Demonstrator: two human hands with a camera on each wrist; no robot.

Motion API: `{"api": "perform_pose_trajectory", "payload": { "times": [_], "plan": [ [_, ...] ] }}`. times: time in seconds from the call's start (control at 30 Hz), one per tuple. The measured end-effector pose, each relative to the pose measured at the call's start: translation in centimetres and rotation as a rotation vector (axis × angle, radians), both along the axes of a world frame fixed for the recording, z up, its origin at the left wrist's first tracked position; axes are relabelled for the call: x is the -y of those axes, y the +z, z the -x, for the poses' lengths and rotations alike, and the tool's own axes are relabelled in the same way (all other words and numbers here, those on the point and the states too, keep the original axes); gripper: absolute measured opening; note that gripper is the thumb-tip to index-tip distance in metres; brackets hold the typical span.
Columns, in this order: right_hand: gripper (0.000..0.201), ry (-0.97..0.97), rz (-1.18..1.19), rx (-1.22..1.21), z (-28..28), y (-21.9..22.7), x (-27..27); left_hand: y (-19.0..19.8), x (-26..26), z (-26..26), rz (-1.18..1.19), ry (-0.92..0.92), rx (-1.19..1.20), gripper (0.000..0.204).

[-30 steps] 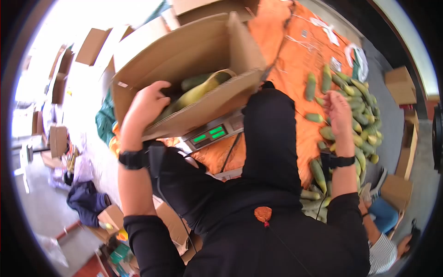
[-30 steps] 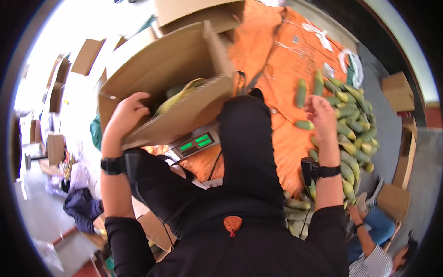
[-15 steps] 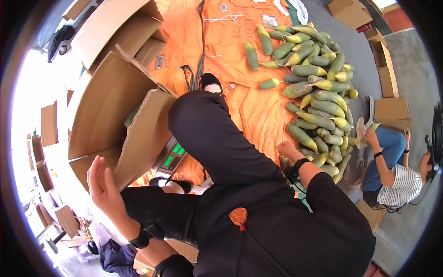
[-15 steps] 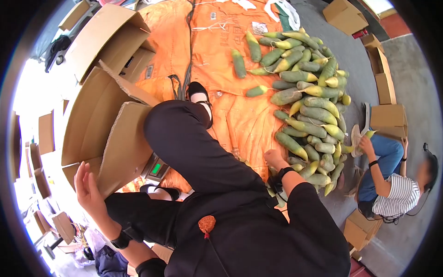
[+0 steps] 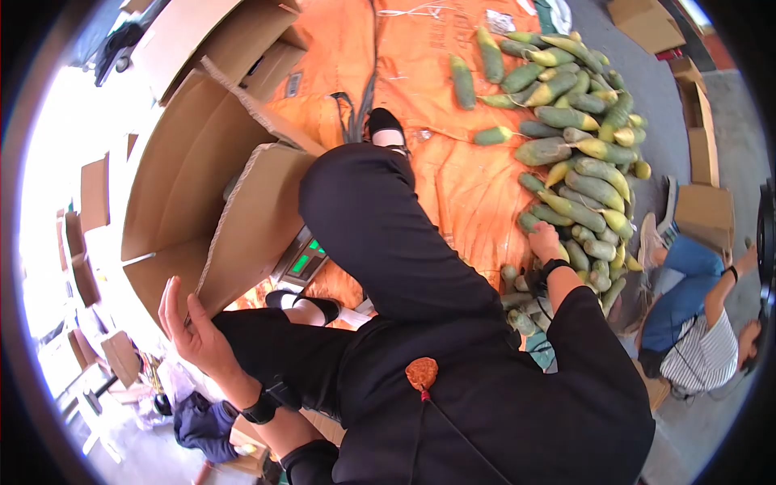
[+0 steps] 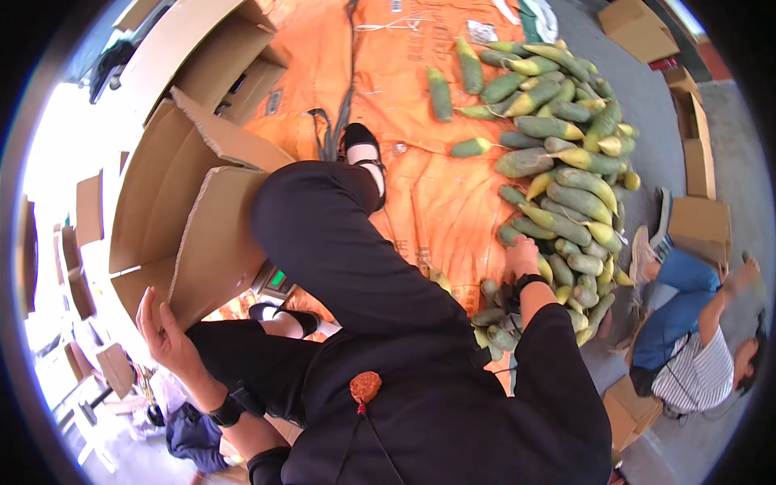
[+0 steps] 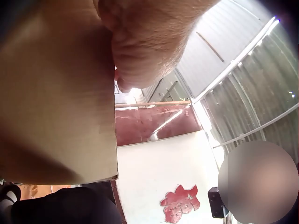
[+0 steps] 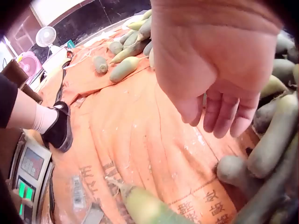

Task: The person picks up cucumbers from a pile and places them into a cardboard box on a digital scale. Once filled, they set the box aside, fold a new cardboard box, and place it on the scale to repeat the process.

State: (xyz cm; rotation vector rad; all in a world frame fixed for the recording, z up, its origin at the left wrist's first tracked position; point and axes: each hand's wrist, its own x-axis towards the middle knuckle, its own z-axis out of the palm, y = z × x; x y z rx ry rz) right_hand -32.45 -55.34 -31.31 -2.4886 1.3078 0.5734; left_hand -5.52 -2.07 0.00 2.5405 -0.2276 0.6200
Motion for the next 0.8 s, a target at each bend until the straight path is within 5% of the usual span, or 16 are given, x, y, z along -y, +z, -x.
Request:
{"api": "perform_pose_trajectory", "payload": {
  "times": [0.1,0.37,0.5,0.73,0.8],
  "plan": [
    [0.042,0.010,-0.059,-0.109,-3.2,2.3,0.4,0.0,0.6,0.0,0.030,0.004,-0.007,0.025],
    [0.075,0.138,-0.074,-0.226,-2.5,-0.6,-0.4,0.4,1.3,-0.2,0.152,0.083,-0.084,0.024],
    [0.085,0.228,-0.041,-0.442,-5.3,2.4,-2.4,0.2,1.5,-0.5,0.181,0.103,-0.106,0.023],
    [0.061,0.234,0.032,-0.327,-3.9,-2.9,-2.2,0.0,1.3,-0.7,0.128,0.075,-0.083,0.021],
    [0.058,0.307,0.028,-0.392,-4.9,-1.2,-2.6,0.0,1.2,-0.7,0.142,0.096,-0.104,0.021]
  ]
}}
